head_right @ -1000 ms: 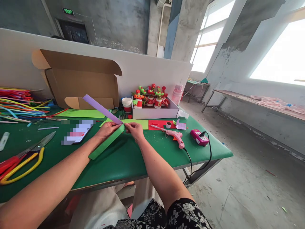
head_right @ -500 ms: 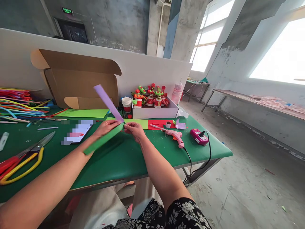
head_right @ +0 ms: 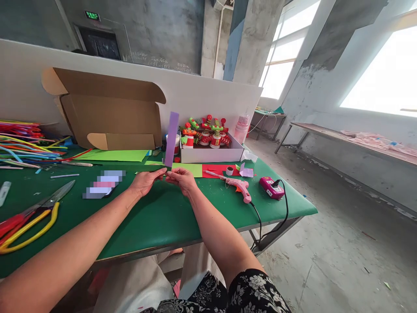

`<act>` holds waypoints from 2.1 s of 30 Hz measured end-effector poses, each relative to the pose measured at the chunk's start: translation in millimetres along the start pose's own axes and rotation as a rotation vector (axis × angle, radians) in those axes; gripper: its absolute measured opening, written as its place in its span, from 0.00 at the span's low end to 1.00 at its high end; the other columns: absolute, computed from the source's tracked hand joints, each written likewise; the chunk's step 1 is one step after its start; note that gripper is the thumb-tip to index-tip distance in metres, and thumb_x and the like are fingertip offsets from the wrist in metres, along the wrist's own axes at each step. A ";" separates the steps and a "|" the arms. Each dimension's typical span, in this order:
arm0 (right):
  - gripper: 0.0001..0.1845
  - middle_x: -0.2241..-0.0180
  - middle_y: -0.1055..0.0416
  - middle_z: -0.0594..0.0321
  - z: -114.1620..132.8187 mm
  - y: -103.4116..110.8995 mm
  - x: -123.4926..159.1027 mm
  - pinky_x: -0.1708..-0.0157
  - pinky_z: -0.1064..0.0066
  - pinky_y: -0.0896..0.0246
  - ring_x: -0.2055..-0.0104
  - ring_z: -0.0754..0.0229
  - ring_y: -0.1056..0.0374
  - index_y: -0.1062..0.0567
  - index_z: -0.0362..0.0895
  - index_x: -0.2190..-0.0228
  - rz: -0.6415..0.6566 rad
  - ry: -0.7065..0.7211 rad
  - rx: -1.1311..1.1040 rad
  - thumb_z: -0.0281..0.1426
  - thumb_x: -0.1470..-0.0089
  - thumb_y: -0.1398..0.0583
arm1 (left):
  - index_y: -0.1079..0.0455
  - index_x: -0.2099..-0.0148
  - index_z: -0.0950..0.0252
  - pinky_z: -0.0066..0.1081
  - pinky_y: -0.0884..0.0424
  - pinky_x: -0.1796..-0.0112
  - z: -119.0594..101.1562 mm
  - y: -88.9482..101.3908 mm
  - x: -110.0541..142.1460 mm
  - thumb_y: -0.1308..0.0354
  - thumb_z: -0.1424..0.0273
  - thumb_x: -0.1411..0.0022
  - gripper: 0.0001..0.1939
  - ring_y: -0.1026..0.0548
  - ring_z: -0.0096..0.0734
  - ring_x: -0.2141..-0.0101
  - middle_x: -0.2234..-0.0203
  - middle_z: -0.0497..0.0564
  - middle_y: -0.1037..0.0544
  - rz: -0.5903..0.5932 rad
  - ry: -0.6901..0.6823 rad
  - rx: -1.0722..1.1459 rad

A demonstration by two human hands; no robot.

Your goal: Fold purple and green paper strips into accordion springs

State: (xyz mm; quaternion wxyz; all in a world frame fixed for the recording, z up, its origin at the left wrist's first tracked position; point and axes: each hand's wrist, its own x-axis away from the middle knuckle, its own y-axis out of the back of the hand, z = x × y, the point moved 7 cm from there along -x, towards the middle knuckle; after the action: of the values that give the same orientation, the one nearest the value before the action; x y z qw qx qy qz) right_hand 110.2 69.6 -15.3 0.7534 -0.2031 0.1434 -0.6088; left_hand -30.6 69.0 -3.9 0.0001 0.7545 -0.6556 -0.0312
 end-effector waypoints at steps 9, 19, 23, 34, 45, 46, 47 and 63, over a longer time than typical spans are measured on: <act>0.18 0.80 0.28 0.69 -2.3 0.6 -2.0 0.71 0.71 0.28 0.76 0.61 0.25 0.29 0.44 0.74 -0.013 -0.013 0.076 0.40 0.58 0.29 | 0.27 0.80 0.64 0.30 0.36 0.76 -11.5 -8.3 2.3 0.28 0.62 0.66 0.15 0.34 0.27 0.81 0.84 0.46 0.27 0.107 -0.034 0.079; 0.15 0.83 0.29 0.68 -4.0 7.2 -2.5 0.69 0.67 0.24 0.75 0.57 0.24 0.29 0.44 0.76 -0.076 -0.029 0.049 0.36 0.55 0.29 | 0.27 0.79 0.66 0.30 0.32 0.77 -8.5 -7.3 -3.7 0.26 0.57 0.68 0.20 0.32 0.27 0.83 0.85 0.48 0.26 0.132 -0.039 0.114; 0.15 0.83 0.30 0.68 -2.5 6.3 -0.9 0.70 0.68 0.25 0.76 0.58 0.25 0.30 0.44 0.76 -0.079 -0.035 0.042 0.36 0.55 0.29 | 0.28 0.78 0.67 0.29 0.32 0.78 -6.3 -6.9 -4.6 0.26 0.56 0.70 0.22 0.32 0.27 0.83 0.85 0.47 0.27 0.111 -0.029 0.130; 0.13 0.83 0.30 0.69 2.5 9.9 -3.3 0.72 0.67 0.27 0.76 0.58 0.27 0.28 0.46 0.75 -0.141 0.065 0.156 0.38 0.54 0.31 | 0.26 0.74 0.68 0.30 0.31 0.76 1.8 -14.4 -2.5 0.25 0.56 0.69 0.24 0.30 0.28 0.79 0.81 0.49 0.24 0.199 0.048 0.193; 0.20 0.81 0.30 0.67 -1.0 -1.2 -1.5 0.72 0.69 0.28 0.78 0.62 0.28 0.29 0.44 0.75 -0.053 0.009 0.140 0.48 0.51 0.35 | 0.24 0.71 0.68 0.29 0.36 0.76 -3.7 -12.1 -4.0 0.24 0.61 0.71 0.23 0.31 0.26 0.80 0.79 0.49 0.22 0.149 -0.022 0.255; 0.21 0.81 0.30 0.66 -2.1 -2.3 -1.2 0.72 0.70 0.29 0.79 0.63 0.29 0.29 0.44 0.76 -0.037 -0.001 0.159 0.48 0.51 0.35 | 0.25 0.72 0.68 0.28 0.36 0.76 -4.2 -11.3 -3.7 0.24 0.61 0.72 0.23 0.32 0.25 0.80 0.80 0.48 0.23 0.137 -0.020 0.262; 0.20 0.81 0.29 0.66 -2.6 -3.2 -1.2 0.72 0.71 0.29 0.79 0.64 0.30 0.29 0.44 0.77 -0.022 0.002 0.187 0.48 0.52 0.34 | 0.25 0.72 0.68 0.29 0.36 0.76 -4.5 -11.0 -3.3 0.24 0.61 0.72 0.24 0.33 0.25 0.80 0.80 0.48 0.23 0.129 -0.018 0.270; 0.23 0.78 0.26 0.67 3.4 0.2 -3.2 0.68 0.70 0.32 0.76 0.65 0.30 0.29 0.43 0.77 0.013 0.084 0.260 0.44 0.68 0.27 | 0.28 0.77 0.68 0.30 0.34 0.76 -2.8 -12.3 0.2 0.25 0.62 0.72 0.21 0.33 0.24 0.82 0.83 0.46 0.27 0.068 0.029 0.302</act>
State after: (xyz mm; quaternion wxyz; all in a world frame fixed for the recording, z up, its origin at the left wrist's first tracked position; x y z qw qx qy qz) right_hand 111.2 73.2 -12.5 0.7704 -0.0772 0.0960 -0.6255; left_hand -18.3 70.4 -1.6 -0.1030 0.7237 -0.6778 0.0787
